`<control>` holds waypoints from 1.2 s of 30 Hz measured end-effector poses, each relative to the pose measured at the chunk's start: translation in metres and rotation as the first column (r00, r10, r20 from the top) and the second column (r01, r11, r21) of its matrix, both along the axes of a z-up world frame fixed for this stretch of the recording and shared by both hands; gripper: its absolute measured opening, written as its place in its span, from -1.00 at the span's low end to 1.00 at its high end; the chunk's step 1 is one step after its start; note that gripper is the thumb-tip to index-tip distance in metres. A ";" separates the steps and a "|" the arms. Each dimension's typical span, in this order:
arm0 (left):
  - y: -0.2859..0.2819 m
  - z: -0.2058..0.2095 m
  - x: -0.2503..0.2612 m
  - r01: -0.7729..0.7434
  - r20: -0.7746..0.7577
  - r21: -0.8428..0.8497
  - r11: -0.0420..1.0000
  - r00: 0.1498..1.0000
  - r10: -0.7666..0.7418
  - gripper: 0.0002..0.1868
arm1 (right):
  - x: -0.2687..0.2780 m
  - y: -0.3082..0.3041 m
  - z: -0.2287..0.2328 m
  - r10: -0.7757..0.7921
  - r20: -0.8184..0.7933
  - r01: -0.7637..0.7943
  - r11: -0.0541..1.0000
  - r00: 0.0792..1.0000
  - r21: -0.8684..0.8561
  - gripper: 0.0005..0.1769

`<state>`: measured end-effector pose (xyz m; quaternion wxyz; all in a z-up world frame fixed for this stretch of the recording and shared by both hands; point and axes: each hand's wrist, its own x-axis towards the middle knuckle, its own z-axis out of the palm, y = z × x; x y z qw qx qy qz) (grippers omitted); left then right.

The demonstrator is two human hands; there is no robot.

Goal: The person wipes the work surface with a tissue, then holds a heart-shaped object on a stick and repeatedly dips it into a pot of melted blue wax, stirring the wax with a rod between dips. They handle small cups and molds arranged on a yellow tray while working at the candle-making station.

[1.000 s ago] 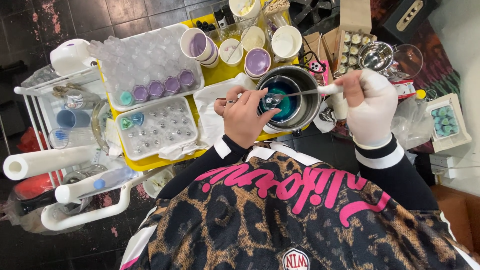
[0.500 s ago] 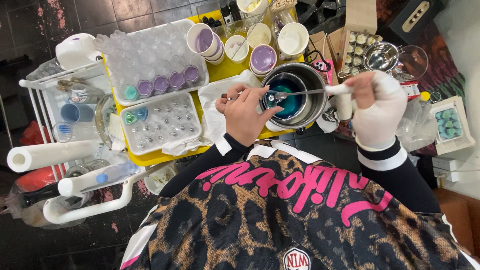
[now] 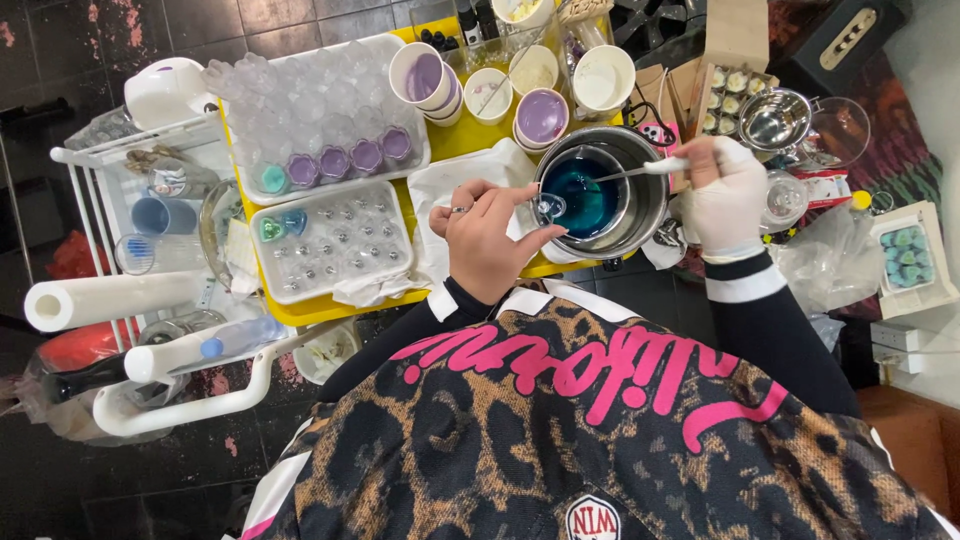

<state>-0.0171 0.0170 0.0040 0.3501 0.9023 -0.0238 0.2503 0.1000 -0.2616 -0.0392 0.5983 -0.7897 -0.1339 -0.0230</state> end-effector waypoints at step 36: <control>0.014 -0.012 -0.012 0.268 -0.128 -0.523 0.809 0.914 -0.385 -0.44 | 0.015 0.015 -0.003 -0.047 -0.390 0.107 0.985 0.920 0.134 -0.65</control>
